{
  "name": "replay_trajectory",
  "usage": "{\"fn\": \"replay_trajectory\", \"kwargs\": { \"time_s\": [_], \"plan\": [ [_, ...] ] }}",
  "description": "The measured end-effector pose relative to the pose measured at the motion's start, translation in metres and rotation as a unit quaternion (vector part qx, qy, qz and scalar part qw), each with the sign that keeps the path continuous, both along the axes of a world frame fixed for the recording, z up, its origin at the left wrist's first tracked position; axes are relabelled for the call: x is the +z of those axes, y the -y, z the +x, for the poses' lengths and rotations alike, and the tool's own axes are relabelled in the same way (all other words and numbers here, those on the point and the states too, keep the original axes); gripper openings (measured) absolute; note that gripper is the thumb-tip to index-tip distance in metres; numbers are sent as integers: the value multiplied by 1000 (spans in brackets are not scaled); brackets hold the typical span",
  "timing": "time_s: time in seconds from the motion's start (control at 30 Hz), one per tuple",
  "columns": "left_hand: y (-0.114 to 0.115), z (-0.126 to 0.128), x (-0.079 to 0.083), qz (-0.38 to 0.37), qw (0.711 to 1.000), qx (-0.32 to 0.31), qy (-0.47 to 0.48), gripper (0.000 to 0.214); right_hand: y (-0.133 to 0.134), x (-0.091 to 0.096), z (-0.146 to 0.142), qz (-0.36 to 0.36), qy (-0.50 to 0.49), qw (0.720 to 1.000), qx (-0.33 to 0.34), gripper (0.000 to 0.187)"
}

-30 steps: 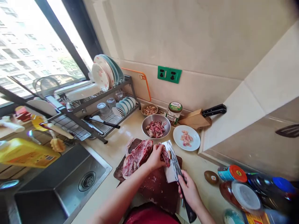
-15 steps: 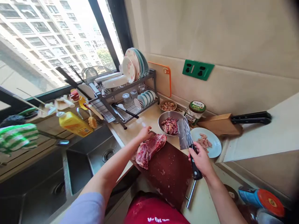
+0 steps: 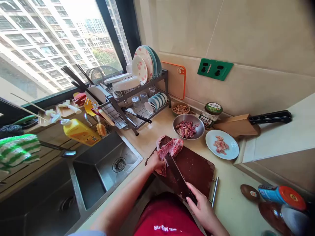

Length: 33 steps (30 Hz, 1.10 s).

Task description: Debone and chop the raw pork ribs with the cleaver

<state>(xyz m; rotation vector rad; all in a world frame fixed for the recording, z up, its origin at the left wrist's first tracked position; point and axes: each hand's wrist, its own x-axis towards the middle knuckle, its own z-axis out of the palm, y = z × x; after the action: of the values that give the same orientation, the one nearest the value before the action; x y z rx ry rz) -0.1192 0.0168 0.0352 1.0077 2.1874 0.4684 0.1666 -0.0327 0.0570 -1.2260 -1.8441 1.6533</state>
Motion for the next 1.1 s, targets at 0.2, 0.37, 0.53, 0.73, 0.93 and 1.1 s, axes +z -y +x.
{"fn": "replay_trajectory", "kwargs": {
  "time_s": [0.2,0.37,0.53,0.73,0.93,1.1],
  "plan": [
    [15,-28,-12,11,991,7,132,22,4,-10,-10,182,115,976,-21,48],
    [28,-35,0,63,936,44,343,25,14,-2,-16,174,126,975,-46,46],
    [39,-36,21,127,816,130,549,35,32,4,-16,162,105,976,-102,45],
    [47,-21,35,182,737,125,639,29,30,-15,19,264,207,932,-137,46],
    [48,5,55,240,716,160,635,35,22,-42,50,298,293,902,-106,44],
    [48,26,62,252,724,200,610,43,17,-61,65,298,270,913,-74,43]
  ]
}}
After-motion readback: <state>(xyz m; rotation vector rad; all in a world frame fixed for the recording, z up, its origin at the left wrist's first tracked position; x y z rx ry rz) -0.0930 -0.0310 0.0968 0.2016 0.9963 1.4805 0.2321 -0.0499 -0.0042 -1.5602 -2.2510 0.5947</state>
